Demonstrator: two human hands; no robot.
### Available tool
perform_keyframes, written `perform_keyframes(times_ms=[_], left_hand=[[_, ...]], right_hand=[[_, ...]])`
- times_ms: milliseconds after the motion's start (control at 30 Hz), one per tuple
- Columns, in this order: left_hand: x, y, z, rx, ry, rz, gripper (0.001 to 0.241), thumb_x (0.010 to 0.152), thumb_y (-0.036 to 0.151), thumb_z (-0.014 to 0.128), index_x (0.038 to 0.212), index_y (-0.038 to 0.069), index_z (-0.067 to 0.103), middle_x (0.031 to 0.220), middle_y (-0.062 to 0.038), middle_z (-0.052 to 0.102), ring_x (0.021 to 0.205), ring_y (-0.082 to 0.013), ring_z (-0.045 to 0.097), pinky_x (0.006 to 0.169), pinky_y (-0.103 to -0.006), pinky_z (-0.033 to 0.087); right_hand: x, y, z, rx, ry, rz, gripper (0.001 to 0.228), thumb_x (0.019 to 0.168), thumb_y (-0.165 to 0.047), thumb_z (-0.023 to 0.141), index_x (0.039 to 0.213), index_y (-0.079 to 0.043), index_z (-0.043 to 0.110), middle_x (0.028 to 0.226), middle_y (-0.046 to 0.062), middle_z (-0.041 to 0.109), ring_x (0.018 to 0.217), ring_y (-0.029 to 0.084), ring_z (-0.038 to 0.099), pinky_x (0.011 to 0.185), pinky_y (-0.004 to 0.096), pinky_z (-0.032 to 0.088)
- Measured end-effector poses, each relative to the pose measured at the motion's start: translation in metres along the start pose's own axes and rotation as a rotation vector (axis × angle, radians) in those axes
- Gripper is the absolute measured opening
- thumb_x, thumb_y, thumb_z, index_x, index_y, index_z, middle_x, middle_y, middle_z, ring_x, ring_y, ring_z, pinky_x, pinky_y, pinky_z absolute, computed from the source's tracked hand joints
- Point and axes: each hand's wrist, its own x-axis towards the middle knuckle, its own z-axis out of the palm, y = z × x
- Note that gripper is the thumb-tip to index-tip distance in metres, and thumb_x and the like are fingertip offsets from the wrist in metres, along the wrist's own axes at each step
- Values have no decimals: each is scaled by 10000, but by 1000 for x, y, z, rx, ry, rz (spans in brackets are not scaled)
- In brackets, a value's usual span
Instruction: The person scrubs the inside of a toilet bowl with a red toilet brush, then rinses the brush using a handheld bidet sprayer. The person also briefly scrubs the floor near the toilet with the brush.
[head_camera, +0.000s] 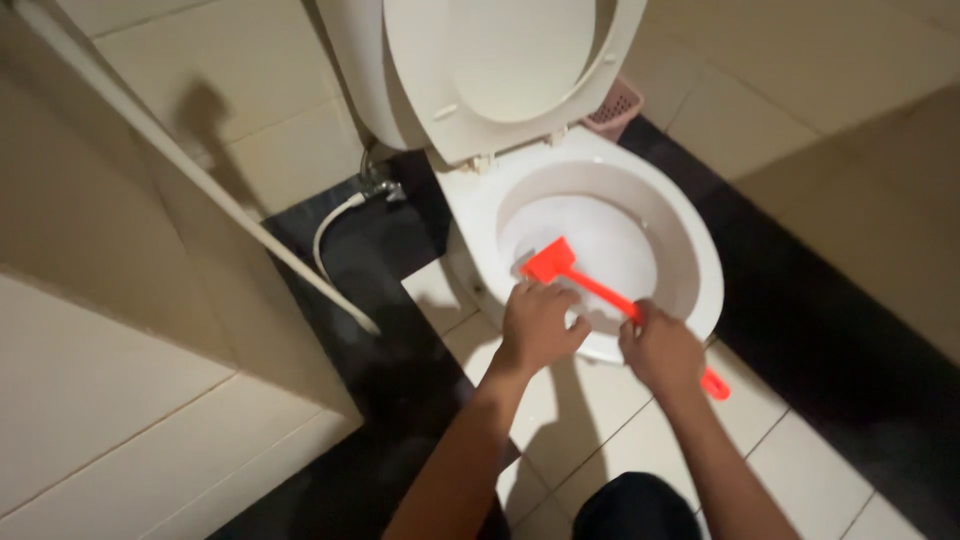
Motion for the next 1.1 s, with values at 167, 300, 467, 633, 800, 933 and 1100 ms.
perform_keyframes(times_ms=[167,300,467,633,800,933,1100], left_hand=[[12,16,-10,-76,-70,-86,285,766,282,725,965,81,764,975,-98,750,963,-300,692,916,-440,500],[26,27,-18,42,-244,-264,334,711,286,777,976,83,775,976,-148,738,912,-363,642,869,-451,474],[16,24,-6,74,-213,-224,351,713,287,739,1011,103,755,992,-111,743,955,-304,672,884,-431,467],[13,17,-2,112,-290,-260,355,723,306,744,1013,101,749,982,-113,726,971,-309,658,872,-436,460],[18,-4,3,32,-310,-164,399,713,339,753,1012,76,745,1050,-145,699,1023,-327,642,929,-495,420],[38,-32,2,42,-250,-119,385,813,314,704,1112,73,726,1084,-115,691,1067,-296,638,1110,-514,388],[41,-46,5,99,-278,-249,328,794,308,691,1051,112,746,1112,-92,692,1096,-281,623,1152,-562,279]], right_hand=[[1,6,-3,10,-60,-45,306,922,-332,604,1155,-144,664,959,149,749,839,383,733,729,536,579],[9,6,-3,56,-62,-86,317,917,-306,610,1189,-147,649,954,115,745,827,343,731,713,515,576],[7,5,-11,61,-97,-108,432,915,-268,606,1343,-216,607,1000,87,741,818,328,728,689,506,577],[6,8,0,91,-8,-188,513,893,-225,630,1402,-279,595,1048,72,737,845,315,728,710,484,581],[3,1,-7,95,10,-156,495,895,-205,654,1376,-319,638,1107,81,736,883,337,723,762,472,574],[8,-2,-8,95,-27,-132,481,912,-184,634,1378,-304,643,1115,81,739,879,343,721,744,487,566],[22,5,-6,115,-183,-97,488,909,-221,661,1384,-328,643,1085,119,755,895,353,735,792,472,574]])
